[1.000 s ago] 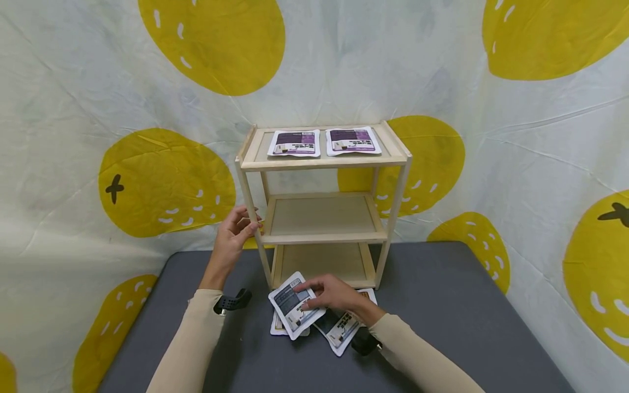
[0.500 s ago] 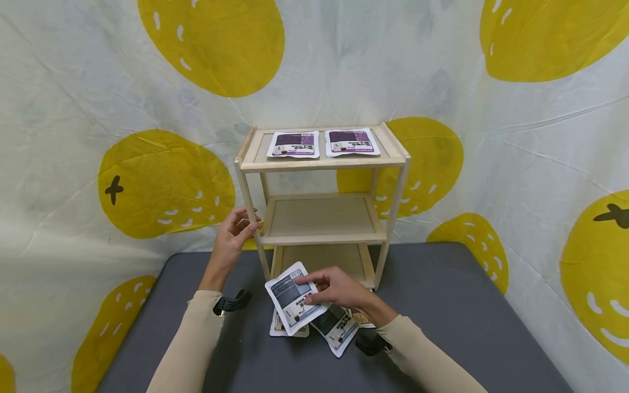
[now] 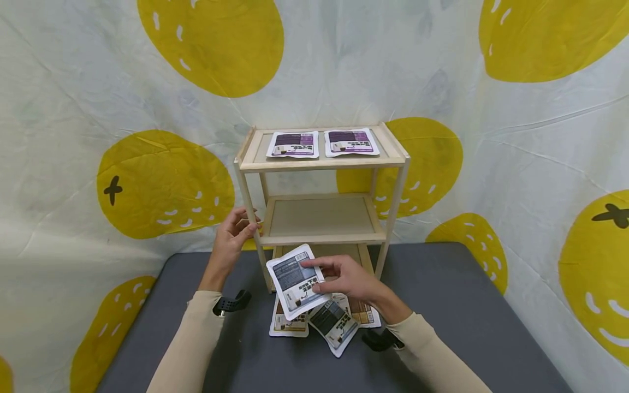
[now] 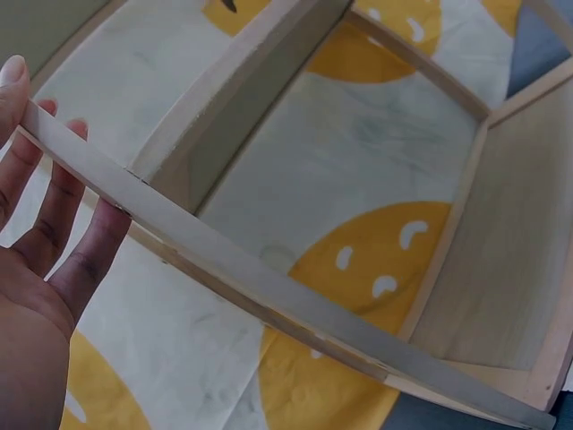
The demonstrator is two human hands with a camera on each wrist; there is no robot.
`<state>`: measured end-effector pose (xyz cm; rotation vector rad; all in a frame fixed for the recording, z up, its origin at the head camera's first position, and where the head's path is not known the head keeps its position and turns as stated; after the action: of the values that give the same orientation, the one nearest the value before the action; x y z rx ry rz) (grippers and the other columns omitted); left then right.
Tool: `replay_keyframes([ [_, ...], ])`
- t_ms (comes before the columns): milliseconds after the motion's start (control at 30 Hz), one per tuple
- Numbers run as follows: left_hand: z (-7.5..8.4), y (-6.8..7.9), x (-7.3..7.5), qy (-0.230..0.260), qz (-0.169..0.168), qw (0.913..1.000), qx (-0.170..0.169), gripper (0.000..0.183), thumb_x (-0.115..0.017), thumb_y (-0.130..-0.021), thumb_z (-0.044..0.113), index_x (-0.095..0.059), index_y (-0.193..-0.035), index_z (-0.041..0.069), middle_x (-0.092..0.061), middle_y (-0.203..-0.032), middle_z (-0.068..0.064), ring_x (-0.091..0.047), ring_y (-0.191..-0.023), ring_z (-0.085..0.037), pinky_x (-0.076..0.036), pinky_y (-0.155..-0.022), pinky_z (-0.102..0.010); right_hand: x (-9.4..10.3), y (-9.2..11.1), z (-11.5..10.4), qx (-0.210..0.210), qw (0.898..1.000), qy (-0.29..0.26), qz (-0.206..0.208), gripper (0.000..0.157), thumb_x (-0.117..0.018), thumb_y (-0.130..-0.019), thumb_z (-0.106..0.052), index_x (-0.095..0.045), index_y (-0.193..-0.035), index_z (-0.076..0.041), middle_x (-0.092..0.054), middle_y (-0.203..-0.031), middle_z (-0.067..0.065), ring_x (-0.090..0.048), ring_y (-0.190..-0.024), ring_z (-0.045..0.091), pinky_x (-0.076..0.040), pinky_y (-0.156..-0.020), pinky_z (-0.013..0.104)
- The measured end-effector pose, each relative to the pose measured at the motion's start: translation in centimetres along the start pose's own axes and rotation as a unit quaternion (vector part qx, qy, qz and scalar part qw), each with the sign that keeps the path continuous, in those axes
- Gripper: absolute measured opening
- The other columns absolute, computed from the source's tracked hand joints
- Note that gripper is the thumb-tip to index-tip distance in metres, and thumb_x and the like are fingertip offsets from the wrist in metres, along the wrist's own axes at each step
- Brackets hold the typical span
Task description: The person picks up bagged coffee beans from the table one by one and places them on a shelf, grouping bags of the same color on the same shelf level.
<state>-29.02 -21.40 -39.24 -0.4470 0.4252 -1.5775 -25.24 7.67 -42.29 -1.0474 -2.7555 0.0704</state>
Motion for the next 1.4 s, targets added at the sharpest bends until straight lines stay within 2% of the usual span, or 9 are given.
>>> replay_keyframes([
  [200,0.1,0.1,0.0,-0.004,0.003,1.0,0.001,0.03,-0.064,-0.099,0.003,-0.057,-0.129,0.002,-0.054,-0.115,-0.035,-0.066,-0.1,-0.033,-0.059,-0.083,-0.029,0.8,-0.1,-1.1,0.007,0.999,-0.008,0.043,0.06,-0.077,-0.088,-0.002,-0.057,-0.144,-0.01,-0.066,-0.128,0.019,-0.069,-0.108,0.027,-0.061,-0.082,0.035],
  [367,0.0,0.1,-0.1,-0.003,-0.001,1.0,0.001,0.03,-0.063,-0.099,0.003,-0.057,-0.129,0.002,-0.056,-0.114,-0.032,-0.066,-0.099,-0.031,-0.059,-0.083,-0.029,1.8,-0.1,-1.7,0.016,0.997,-0.003,0.074,0.064,-0.077,-0.088,-0.001,-0.054,-0.146,-0.008,-0.063,-0.132,0.021,-0.069,-0.109,0.028,-0.06,-0.081,0.032],
  [567,0.0,0.2,-0.1,0.0,-0.007,1.0,0.004,0.031,-0.063,-0.1,0.006,-0.057,-0.13,0.004,-0.055,-0.115,-0.032,-0.065,-0.101,-0.031,-0.06,-0.084,-0.031,3.2,-0.3,-2.5,0.026,0.996,-0.026,0.086,0.071,-0.076,-0.087,0.002,-0.046,-0.151,-0.008,-0.058,-0.137,0.024,-0.065,-0.115,0.027,-0.059,-0.084,0.031],
  [800,0.2,0.2,-0.1,0.005,-0.005,1.0,0.004,0.031,-0.063,-0.1,0.005,-0.056,-0.13,0.003,-0.056,-0.114,-0.029,-0.065,-0.103,-0.033,-0.06,-0.084,-0.032,5.0,-0.9,-3.4,0.04,0.993,-0.044,0.1,0.076,-0.071,-0.086,0.01,-0.04,-0.154,-0.006,-0.053,-0.139,0.028,-0.064,-0.114,0.024,-0.06,-0.085,0.032],
  [967,0.1,0.2,-0.1,0.005,-0.008,0.9999,0.003,0.031,-0.063,-0.1,0.004,-0.057,-0.13,0.004,-0.055,-0.115,-0.03,-0.065,-0.102,-0.031,-0.06,-0.084,-0.033,6.3,-1.2,-3.6,0.045,0.99,-0.02,0.134,0.076,-0.072,-0.087,0.008,-0.039,-0.154,-0.006,-0.053,-0.14,0.026,-0.064,-0.113,0.021,-0.059,-0.085,0.029],
  [1067,0.1,0.1,-0.1,0.007,-0.009,0.9999,0.003,0.031,-0.063,-0.1,0.004,-0.057,-0.13,0.004,-0.056,-0.115,-0.03,-0.065,-0.102,-0.031,-0.06,-0.085,-0.032,7.1,-1.3,-3.8,0.046,0.987,0.01,0.156,0.076,-0.072,-0.088,0.007,-0.038,-0.155,-0.004,-0.053,-0.139,0.027,-0.063,-0.112,0.025,-0.058,-0.084,0.026],
  [1233,0.2,0.1,0.0,0.006,-0.007,0.9999,0.005,0.031,-0.064,-0.099,0.005,-0.057,-0.13,0.005,-0.055,-0.115,-0.032,-0.064,-0.102,-0.037,-0.06,-0.085,-0.034,8.3,-1.7,-4.0,0.014,0.977,0.07,0.199,0.075,-0.074,-0.09,-0.003,-0.038,-0.156,-0.006,-0.051,-0.142,0.024,-0.059,-0.116,0.033,-0.055,-0.084,0.024],
  [1400,0.3,0.0,-0.1,0.005,-0.008,0.9999,0.006,0.031,-0.064,-0.099,0.004,-0.057,-0.13,0.004,-0.054,-0.115,-0.033,-0.064,-0.102,-0.038,-0.06,-0.085,-0.035,9.1,-2.1,-4.1,-0.023,0.966,0.108,0.234,0.075,-0.076,-0.089,-0.009,-0.041,-0.155,-0.011,-0.047,-0.146,0.019,-0.056,-0.114,0.034,-0.052,-0.085,0.03],
])
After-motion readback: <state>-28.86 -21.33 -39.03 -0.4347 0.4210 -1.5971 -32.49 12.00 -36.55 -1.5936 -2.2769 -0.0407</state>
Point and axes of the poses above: each hand's wrist, its own y-axis away from the middle knuckle, its own x-axis out of the back of the hand, z = x × y, the point moved 3 cm from there along -y, towards the middle knuckle
